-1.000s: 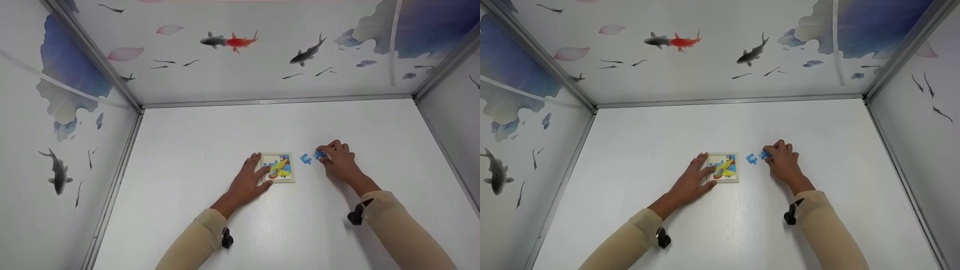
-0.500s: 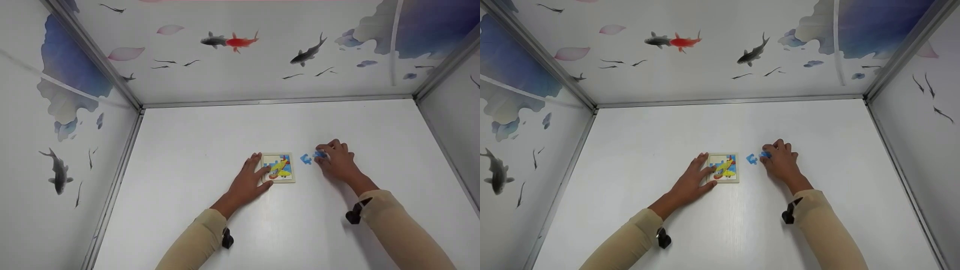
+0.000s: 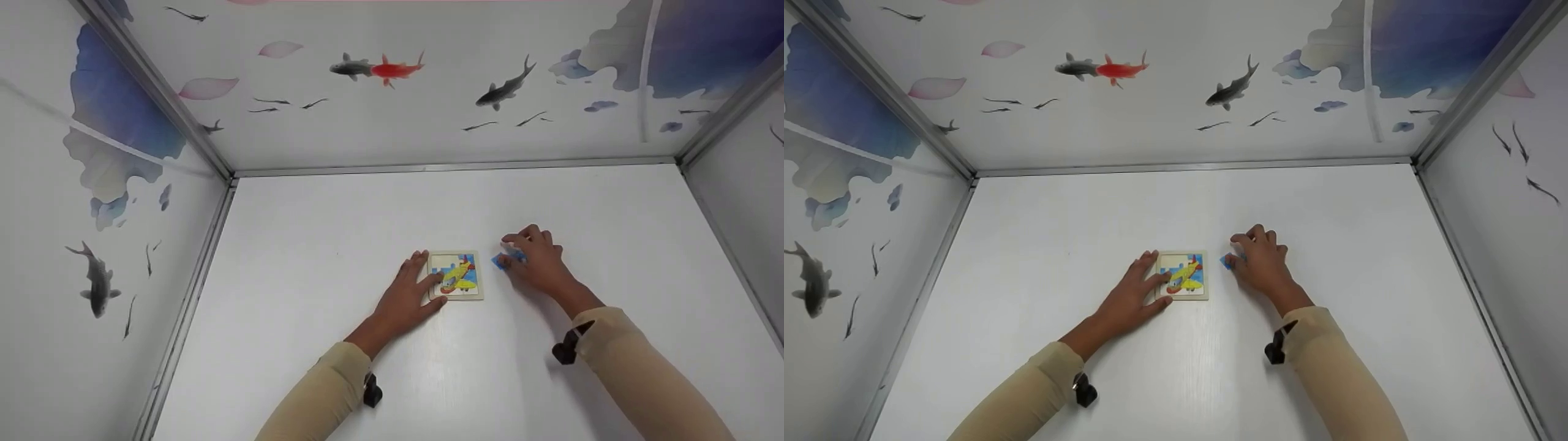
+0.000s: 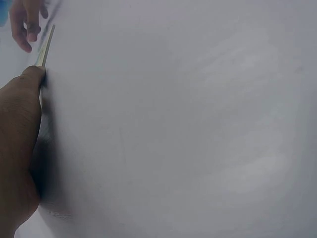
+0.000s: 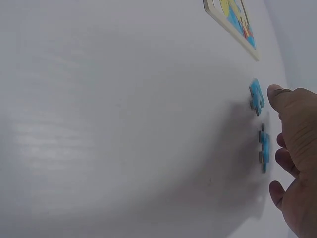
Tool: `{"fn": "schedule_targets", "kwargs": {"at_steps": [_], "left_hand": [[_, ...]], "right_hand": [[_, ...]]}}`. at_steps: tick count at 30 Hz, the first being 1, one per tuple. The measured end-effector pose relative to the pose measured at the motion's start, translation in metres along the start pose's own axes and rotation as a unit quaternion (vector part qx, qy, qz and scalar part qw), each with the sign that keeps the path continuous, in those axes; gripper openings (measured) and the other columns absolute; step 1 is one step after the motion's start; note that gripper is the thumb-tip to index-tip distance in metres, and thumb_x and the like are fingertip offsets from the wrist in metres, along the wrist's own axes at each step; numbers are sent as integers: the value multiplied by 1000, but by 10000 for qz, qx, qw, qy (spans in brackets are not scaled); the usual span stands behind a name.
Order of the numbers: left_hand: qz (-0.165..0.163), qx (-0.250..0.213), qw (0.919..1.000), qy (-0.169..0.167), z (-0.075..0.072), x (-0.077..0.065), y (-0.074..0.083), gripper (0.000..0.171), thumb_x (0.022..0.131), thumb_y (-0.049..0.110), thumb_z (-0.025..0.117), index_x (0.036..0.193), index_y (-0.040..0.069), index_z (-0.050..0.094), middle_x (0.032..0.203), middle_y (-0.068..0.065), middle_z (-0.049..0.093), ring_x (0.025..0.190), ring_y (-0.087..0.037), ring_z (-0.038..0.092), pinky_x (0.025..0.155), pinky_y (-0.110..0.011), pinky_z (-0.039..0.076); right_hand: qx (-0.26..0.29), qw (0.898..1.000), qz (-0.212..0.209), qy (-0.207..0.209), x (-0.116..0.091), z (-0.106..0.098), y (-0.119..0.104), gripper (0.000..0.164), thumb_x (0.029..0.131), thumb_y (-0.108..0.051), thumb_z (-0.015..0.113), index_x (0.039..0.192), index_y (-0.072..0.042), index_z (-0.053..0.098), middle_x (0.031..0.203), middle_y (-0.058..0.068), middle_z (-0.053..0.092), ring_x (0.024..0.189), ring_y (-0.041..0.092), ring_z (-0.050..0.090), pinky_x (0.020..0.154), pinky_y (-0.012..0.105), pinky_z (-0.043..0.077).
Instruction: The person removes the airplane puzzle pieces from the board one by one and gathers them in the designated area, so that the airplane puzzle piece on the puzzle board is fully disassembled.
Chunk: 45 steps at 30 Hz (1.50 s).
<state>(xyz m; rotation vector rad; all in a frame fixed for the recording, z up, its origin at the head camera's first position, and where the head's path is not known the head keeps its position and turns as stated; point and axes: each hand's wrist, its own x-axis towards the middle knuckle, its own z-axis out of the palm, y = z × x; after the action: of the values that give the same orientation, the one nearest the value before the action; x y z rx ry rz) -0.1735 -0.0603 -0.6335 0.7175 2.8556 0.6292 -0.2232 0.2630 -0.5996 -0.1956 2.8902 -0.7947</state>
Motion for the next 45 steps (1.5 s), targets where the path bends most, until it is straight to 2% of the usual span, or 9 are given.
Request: {"fn": "schedule_targets", "kwargs": {"at_steps": [7, 13, 22, 29, 38, 45], "left_hand": [[32, 51, 10000, 44, 2, 0, -1, 63, 111, 62, 53, 164, 27, 56, 186, -10, 19, 175, -29, 15, 141, -46, 22], [-20, 78, 10000, 10, 2, 0, 0, 63, 111, 63, 53, 164, 29, 55, 186, -8, 19, 175, -28, 15, 141, -44, 21], [11, 57, 10000, -29, 2, 0, -2, 64, 111, 63, 53, 165, 28, 54, 187, -9, 18, 175, -28, 14, 141, -45, 21], [50, 86, 9999, -40, 3, 0, -3, 64, 112, 63, 52, 165, 28, 54, 187, -10, 17, 175, -29, 14, 140, -47, 24], [105, 47, 9999, 7, 2, 1, -4, 63, 112, 62, 51, 164, 27, 55, 187, -10, 18, 175, -29, 15, 140, -47, 24], [154, 143, 9998, 70, 3, 0, -4, 63, 112, 63, 50, 164, 27, 55, 186, -11, 20, 174, -30, 17, 139, -47, 27]], "right_hand": [[84, 9999, -115, -17, 5, 10, -15, 45, 107, -30, 76, 148, -13, 67, 140, 20, 52, 138, 44, 43, 111, 76, 34], [-27, 9989, -454, 82, 7, 19, -26, 43, 106, -31, 76, 144, -12, 69, 137, 21, 54, 133, 45, 46, 107, 78, 38], [-27, 9973, -729, -19, 8, 28, -41, 43, 104, -30, 79, 142, -12, 71, 137, 19, 55, 130, 43, 47, 106, 76, 39], [-76, 9970, -752, -161, 10, 34, -48, 42, 102, -29, 82, 141, -16, 73, 137, 17, 56, 130, 42, 47, 107, 73, 38], [-102, 9959, -890, -113, 9, 37, -49, 36, 102, -25, 82, 137, -17, 75, 135, 16, 57, 127, 43, 48, 104, 73, 38], [-57, 9968, -782, -155, 10, 36, -52, 34, 103, -22, 81, 136, -17, 75, 135, 16, 57, 127, 40, 48, 103, 70, 37]]}}
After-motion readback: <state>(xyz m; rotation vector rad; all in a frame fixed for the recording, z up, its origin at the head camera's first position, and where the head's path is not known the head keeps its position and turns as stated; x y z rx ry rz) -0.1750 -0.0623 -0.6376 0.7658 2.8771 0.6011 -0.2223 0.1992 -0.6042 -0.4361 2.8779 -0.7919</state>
